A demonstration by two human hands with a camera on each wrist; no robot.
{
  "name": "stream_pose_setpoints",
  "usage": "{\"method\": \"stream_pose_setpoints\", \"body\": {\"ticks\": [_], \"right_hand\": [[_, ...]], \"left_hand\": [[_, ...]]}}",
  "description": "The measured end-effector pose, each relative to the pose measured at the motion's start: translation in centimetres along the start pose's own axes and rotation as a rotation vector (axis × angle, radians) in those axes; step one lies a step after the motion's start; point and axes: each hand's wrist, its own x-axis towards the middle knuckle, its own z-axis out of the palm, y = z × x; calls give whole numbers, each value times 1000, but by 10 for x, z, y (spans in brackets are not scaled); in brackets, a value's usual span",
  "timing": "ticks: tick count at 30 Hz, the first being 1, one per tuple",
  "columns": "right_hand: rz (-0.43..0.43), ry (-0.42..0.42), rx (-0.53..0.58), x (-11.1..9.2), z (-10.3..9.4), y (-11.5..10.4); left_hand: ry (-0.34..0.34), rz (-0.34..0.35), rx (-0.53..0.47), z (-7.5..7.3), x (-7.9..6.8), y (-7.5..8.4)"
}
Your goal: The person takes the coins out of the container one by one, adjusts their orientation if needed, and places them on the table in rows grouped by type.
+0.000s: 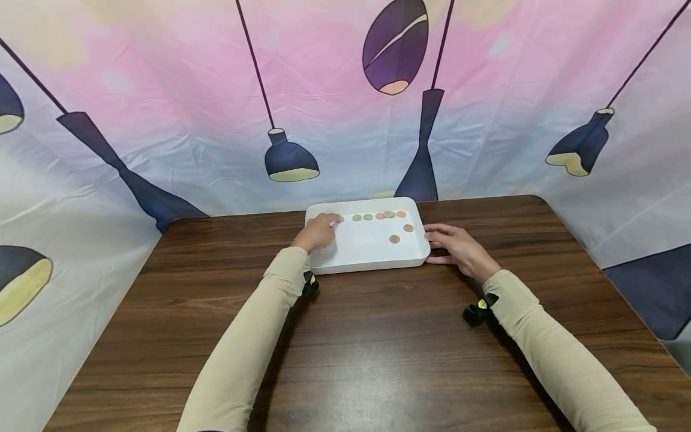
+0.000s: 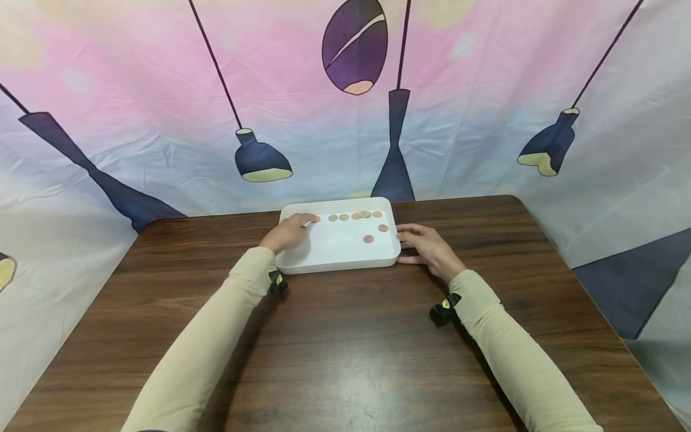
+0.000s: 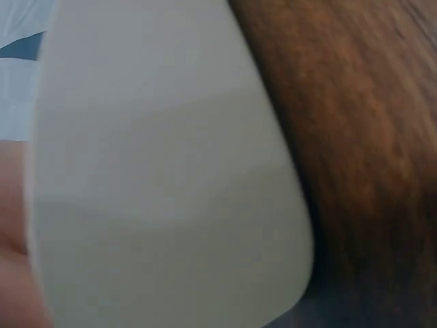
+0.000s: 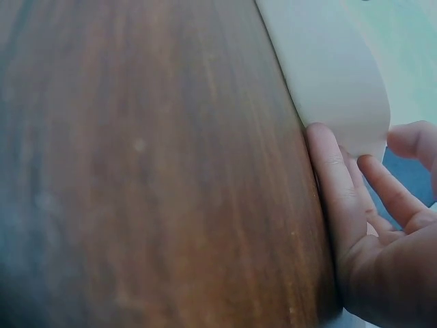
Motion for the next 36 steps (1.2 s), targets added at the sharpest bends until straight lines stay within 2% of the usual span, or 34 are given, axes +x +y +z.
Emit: {"method": "stream_pose_setpoints", "body": {"ticks": [3, 11, 15, 20, 27, 31, 36], "right_hand": [[-2, -3, -3, 0, 0, 1], [-9, 2, -16, 0, -1, 1], [-6, -1, -13, 0, -1, 1], [-3, 2, -9, 0, -1, 1], [-4, 1, -13, -1, 0, 1], [-4, 8, -11, 0, 1, 0], [1, 20, -5, -1, 0, 0]], "left_hand": [[0, -7, 40, 3, 0, 0], [26, 39, 82, 8, -5, 4], [57, 91, 132, 14, -11, 7], [48, 165, 188, 19, -19, 12], [-23, 180, 141, 24, -26, 15], [4, 182, 78, 25, -25, 15], [58, 115, -83, 27, -19, 14]]}}
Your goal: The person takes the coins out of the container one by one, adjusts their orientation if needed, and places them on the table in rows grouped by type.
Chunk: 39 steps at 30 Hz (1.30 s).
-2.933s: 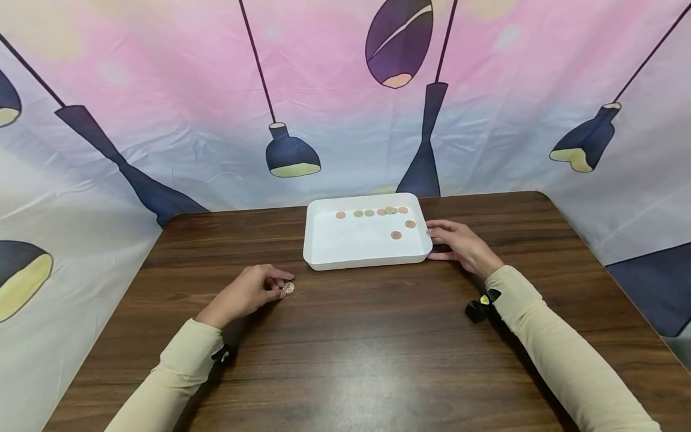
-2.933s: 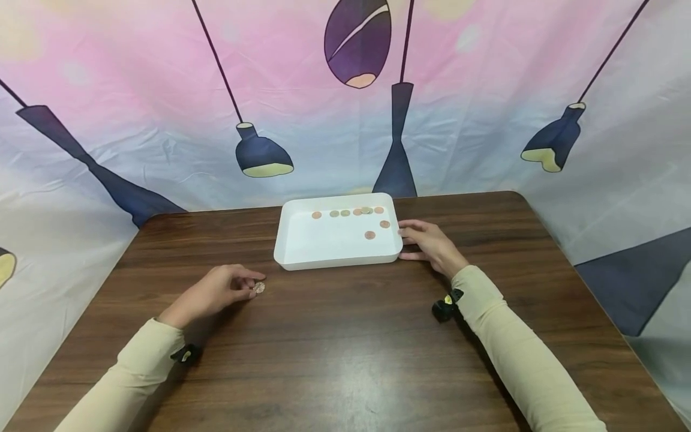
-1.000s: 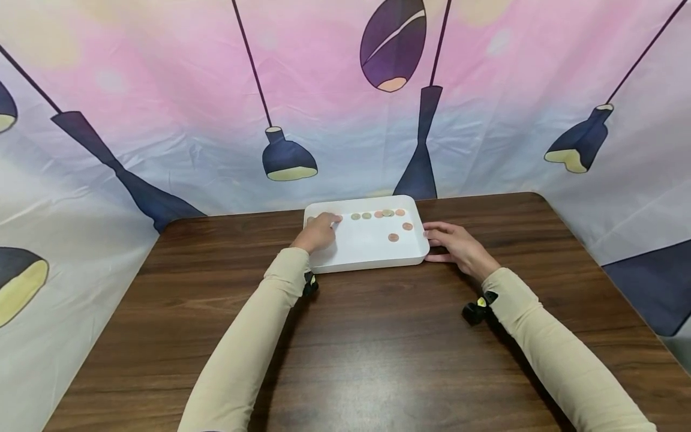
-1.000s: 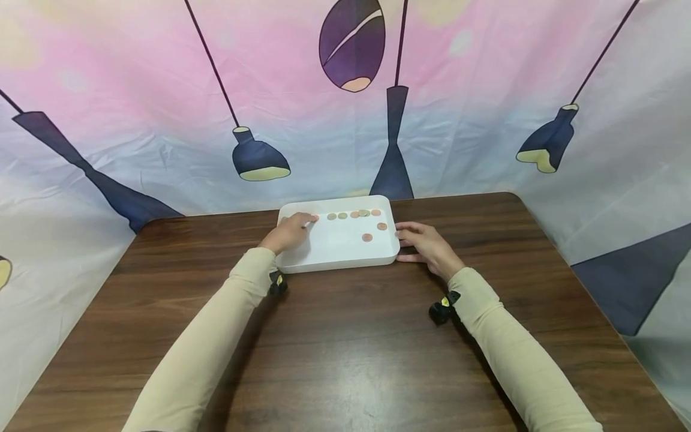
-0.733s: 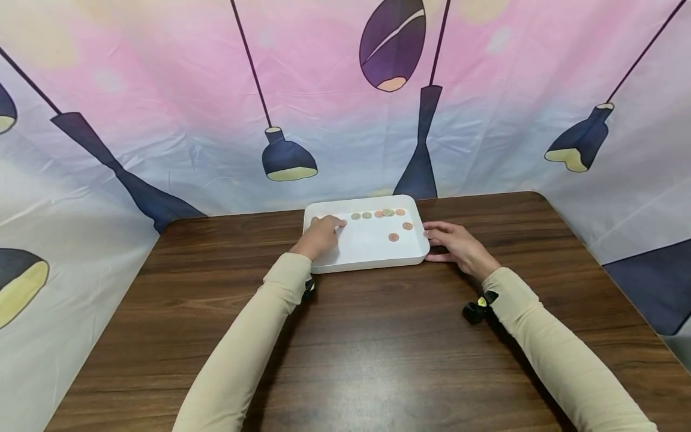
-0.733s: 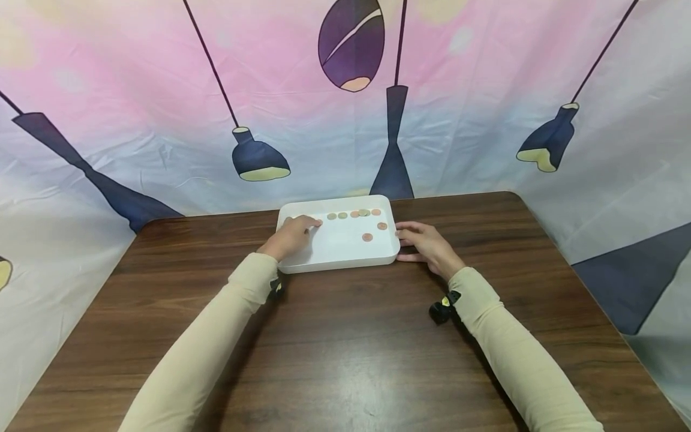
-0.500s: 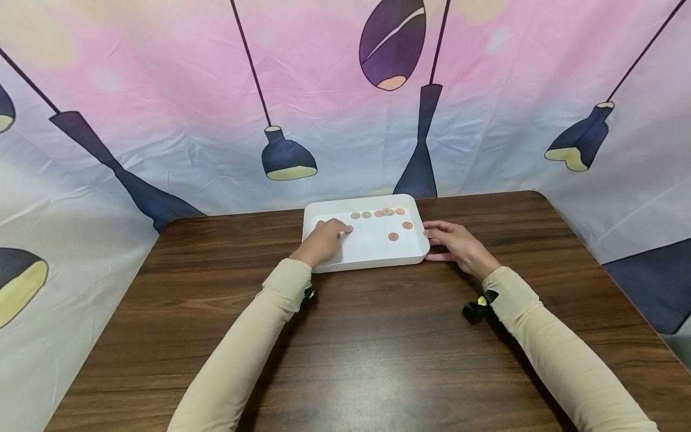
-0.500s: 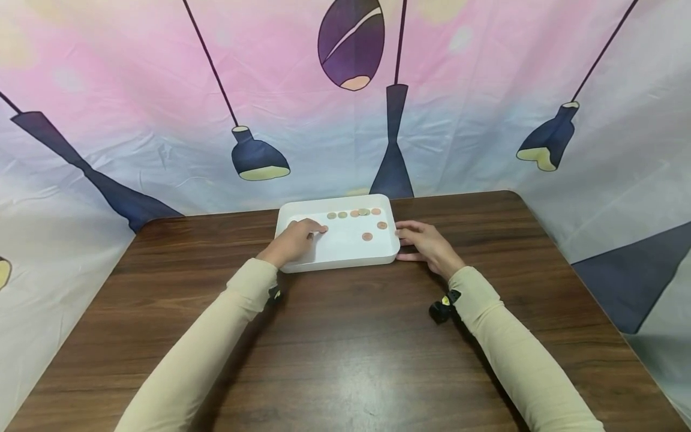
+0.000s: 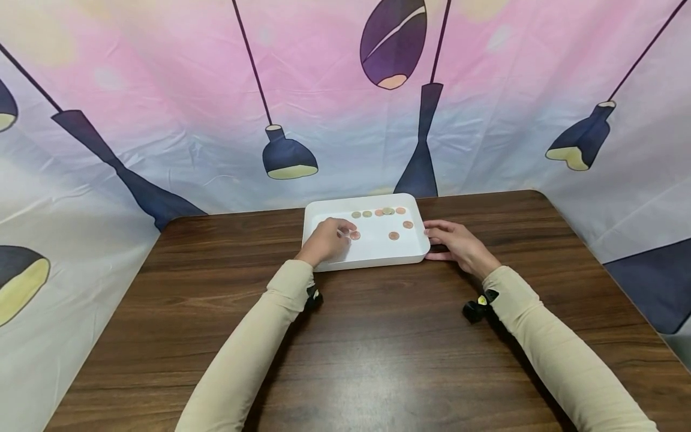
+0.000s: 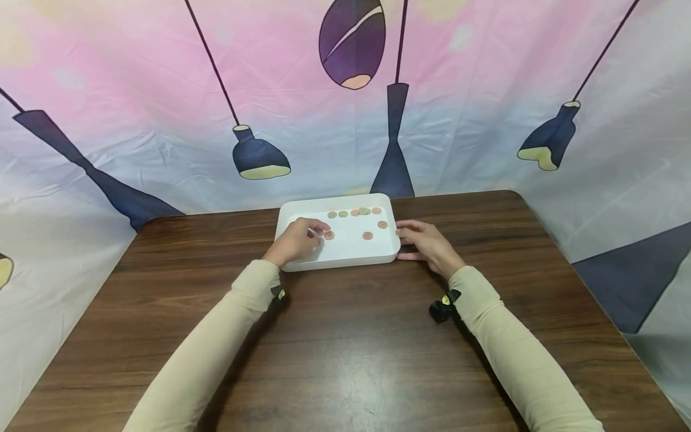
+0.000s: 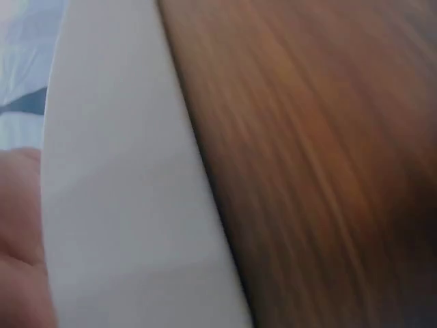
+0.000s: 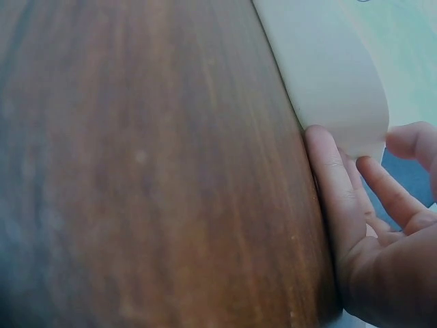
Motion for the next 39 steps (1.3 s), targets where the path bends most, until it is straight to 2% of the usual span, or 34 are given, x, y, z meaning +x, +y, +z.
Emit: {"method": "stream_pose_setpoints", "body": {"ticks": [3, 6, 13, 20, 27, 32, 39], "right_hand": [[0, -4, 0, 0, -1, 0], [2, -6, 4, 1, -1, 1], [2, -5, -7, 1, -2, 0], [5, -13, -2, 2, -1, 0], [4, -9, -7, 2, -1, 1], [3, -11, -11, 2, 0, 1], [3, -5, -16, 1, 0, 0]], "left_hand": [[34, -55, -74, 3, 5, -2], [74, -93, -94, 7, 9, -4], [157, -168, -48, 14, 11, 0], [197, -217, -16, 15, 13, 1], [177, -212, 20, 16, 14, 0], [181, -180, 33, 15, 12, 2], [179, -130, -20, 13, 10, -3]]}}
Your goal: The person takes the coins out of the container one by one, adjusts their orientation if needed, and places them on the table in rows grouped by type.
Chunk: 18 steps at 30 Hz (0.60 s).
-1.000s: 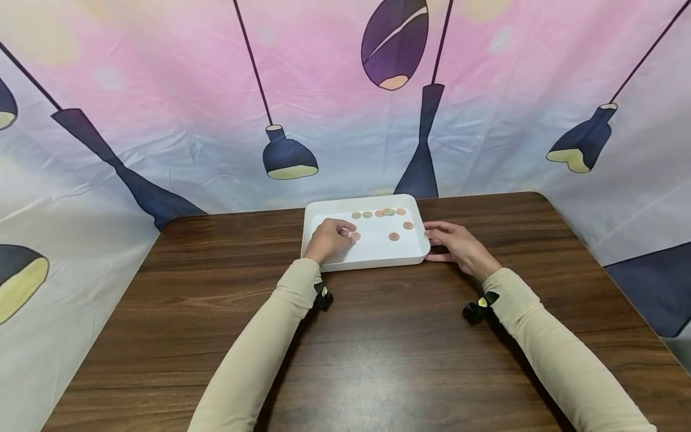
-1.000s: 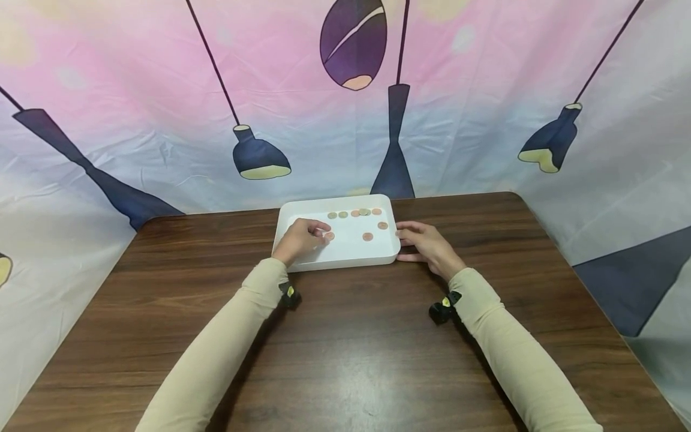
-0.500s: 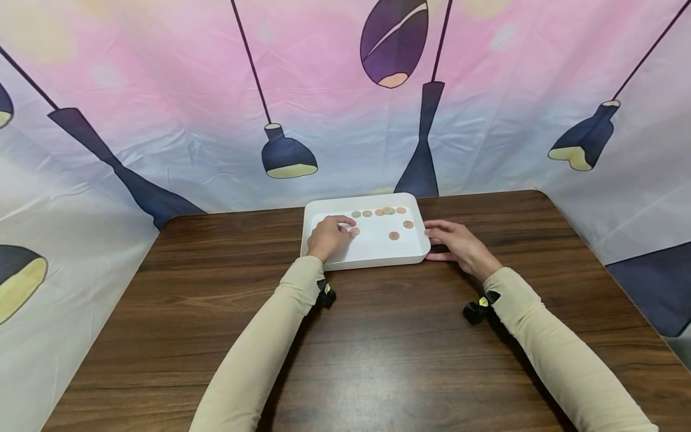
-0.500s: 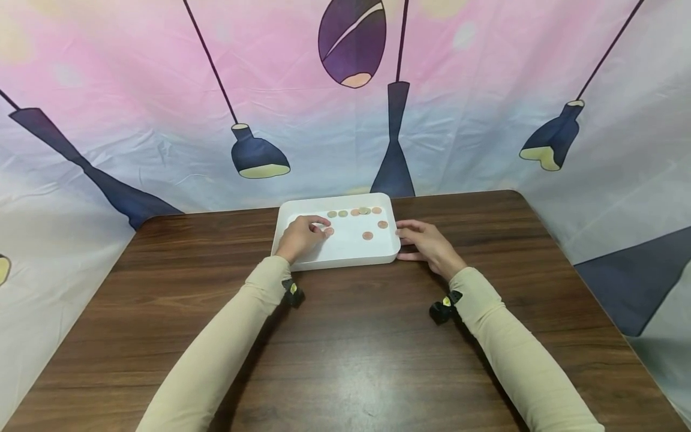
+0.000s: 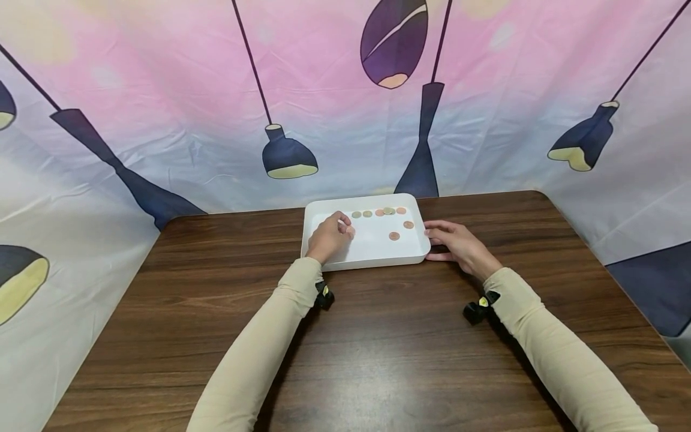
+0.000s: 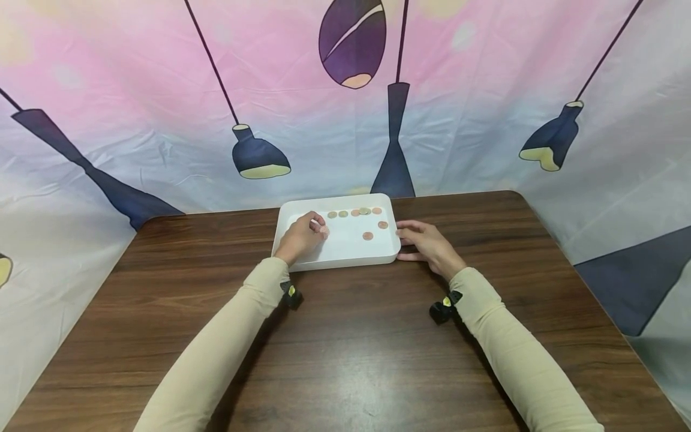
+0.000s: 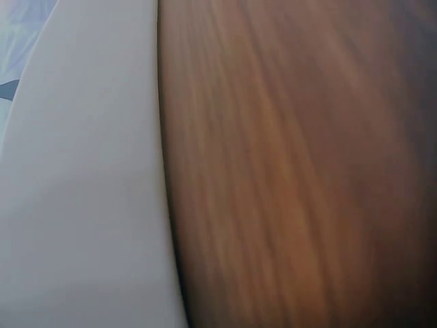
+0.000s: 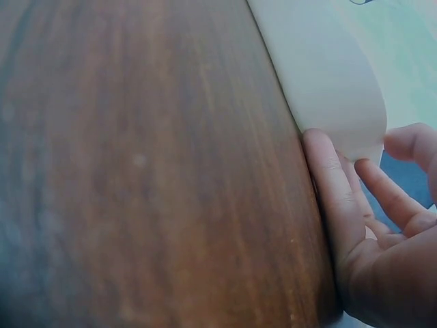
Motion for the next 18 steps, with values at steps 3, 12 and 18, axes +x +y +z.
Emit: {"method": "stream_pose_setpoints", "body": {"ticks": [3, 12, 18], "right_hand": [[-2, -1, 1, 0, -1, 0], [-23, 4, -1, 1, -1, 3], [-21, 1, -1, 1, -1, 3]], "left_hand": [[-39, 7, -39, -3, 0, -2], [-92, -2, -69, -6, 1, -3], [-115, 40, -66, -10, 0, -5]]}}
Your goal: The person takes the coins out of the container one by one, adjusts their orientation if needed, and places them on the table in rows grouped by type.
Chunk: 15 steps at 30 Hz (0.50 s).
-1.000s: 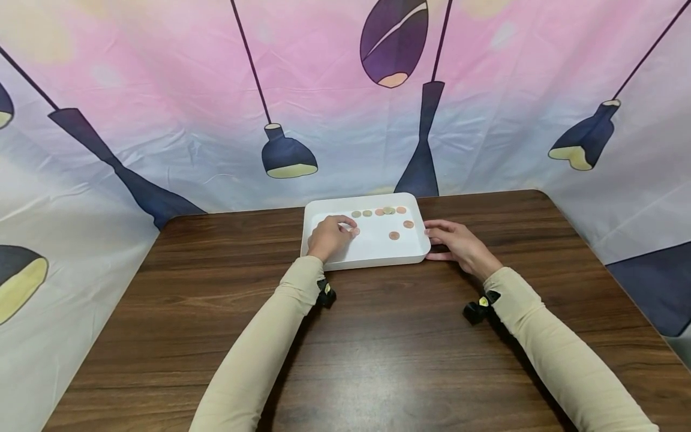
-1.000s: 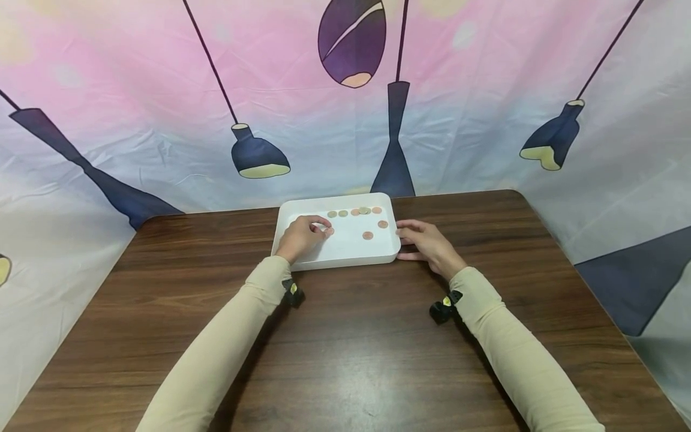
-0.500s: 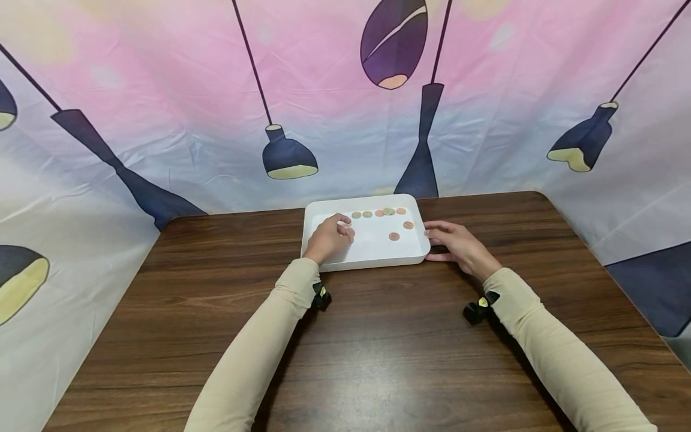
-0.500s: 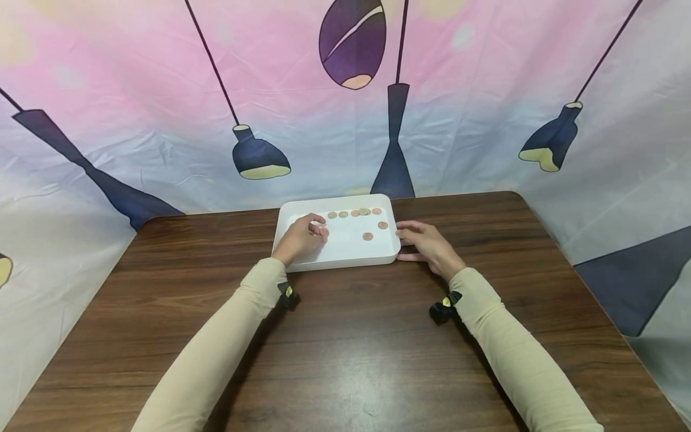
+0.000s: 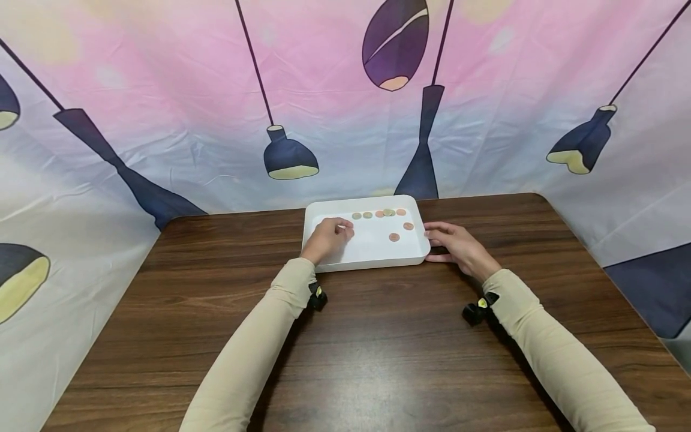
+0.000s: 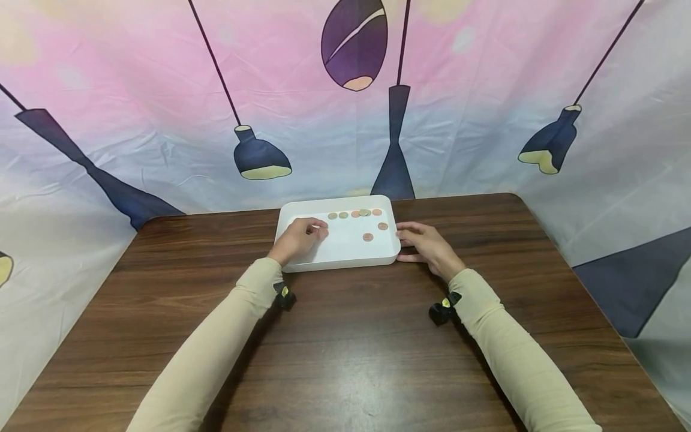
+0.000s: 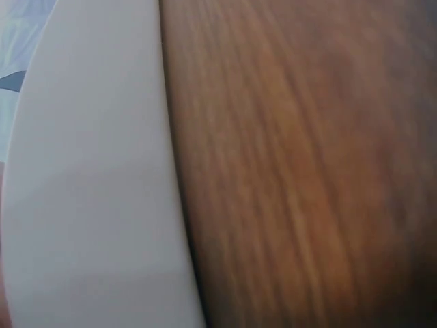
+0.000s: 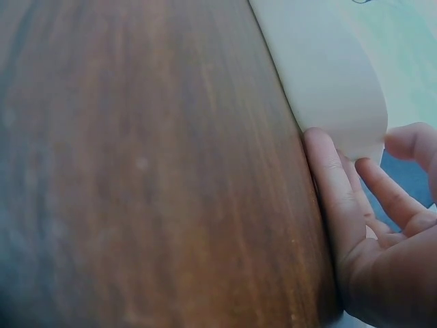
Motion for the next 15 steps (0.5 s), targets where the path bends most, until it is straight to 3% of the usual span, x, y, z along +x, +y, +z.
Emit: {"method": "stream_pose_setpoints", "body": {"ticks": [8, 15], "right_hand": [[5, -7, 4, -1, 1, -1], [-8, -9, -6, -2, 0, -1]], "left_hand": [[-25, 111, -41, -17, -15, 0], [-34, 115, -68, -38, -39, 4]]}}
